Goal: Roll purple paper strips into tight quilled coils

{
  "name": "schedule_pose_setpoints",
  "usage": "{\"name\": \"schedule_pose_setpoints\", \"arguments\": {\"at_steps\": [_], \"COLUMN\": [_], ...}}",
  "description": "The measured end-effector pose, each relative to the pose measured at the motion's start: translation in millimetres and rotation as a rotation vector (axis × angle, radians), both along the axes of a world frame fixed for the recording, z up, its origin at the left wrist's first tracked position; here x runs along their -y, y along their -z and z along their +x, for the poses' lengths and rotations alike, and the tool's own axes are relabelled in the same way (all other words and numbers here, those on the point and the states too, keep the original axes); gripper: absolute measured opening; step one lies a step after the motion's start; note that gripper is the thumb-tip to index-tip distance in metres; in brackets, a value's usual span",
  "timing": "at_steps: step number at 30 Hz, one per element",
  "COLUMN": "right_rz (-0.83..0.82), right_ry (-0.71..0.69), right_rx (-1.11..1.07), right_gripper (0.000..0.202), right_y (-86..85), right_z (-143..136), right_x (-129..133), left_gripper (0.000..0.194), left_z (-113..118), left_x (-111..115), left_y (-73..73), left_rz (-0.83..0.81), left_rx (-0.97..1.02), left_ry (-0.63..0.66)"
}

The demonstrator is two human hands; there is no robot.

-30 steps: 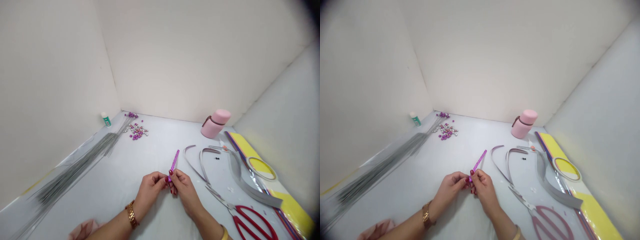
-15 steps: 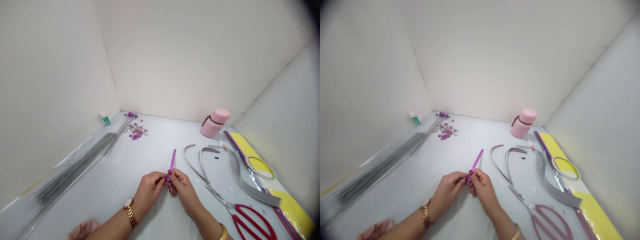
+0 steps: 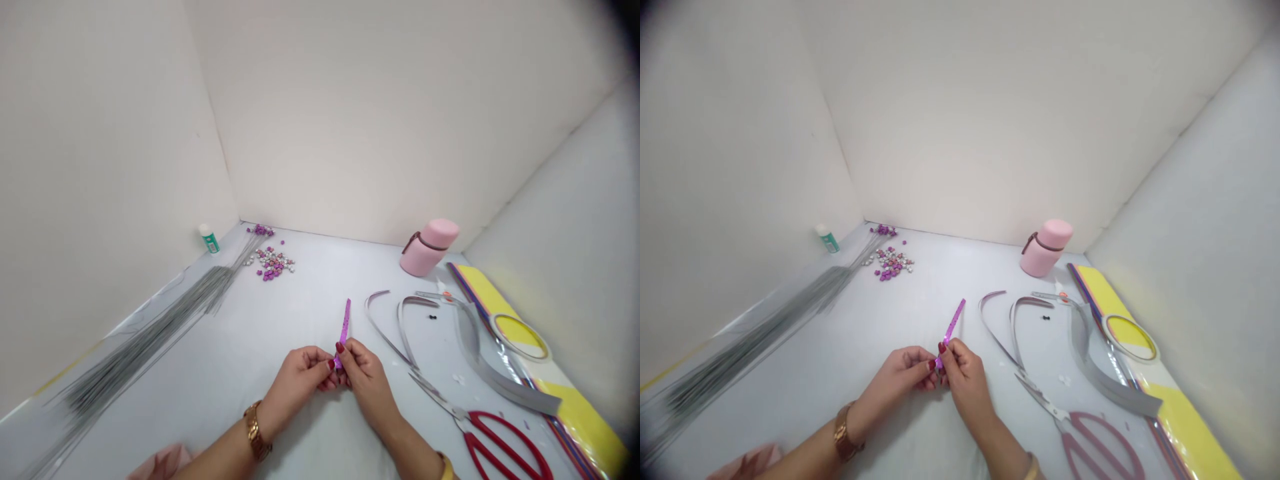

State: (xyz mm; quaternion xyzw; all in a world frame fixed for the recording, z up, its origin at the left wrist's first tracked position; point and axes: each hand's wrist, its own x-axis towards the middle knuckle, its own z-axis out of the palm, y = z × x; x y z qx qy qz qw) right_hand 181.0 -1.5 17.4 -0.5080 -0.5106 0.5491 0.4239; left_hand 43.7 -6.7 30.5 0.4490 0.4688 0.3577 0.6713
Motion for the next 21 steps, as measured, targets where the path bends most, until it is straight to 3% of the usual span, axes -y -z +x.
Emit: {"name": "schedule_pose_setpoints", "arguments": {"at_steps": [5, 11, 17, 21], "right_rz": [-0.028, -0.042, -0.024, -0.009], "right_ry": [0.029, 0.053, 0.071, 0.071], "right_rx": [-0.006, -0.016, -0.005, 0.003], "right_gripper": [0.031, 0.032, 0.032, 0.031], "right_y": [0.2, 1.2, -1.9, -2.3], "right_z": [0, 0, -2, -2], "right_x": [1, 0, 2, 2], "left_gripper": [0.023, 0.016, 0.018, 0.022], "left_z": [2, 2, 1, 1], "left_x": [-4, 1, 9, 10], "left_y": [8.5, 0.1, -7.8, -7.7], "left_rz": [-0.046, 0.053, 0.446, 0.506], "left_rx": [0.03, -0.071, -0.418, -0.486], "left_ry": [-0.023, -0.11, -0.086, -0.063]}}
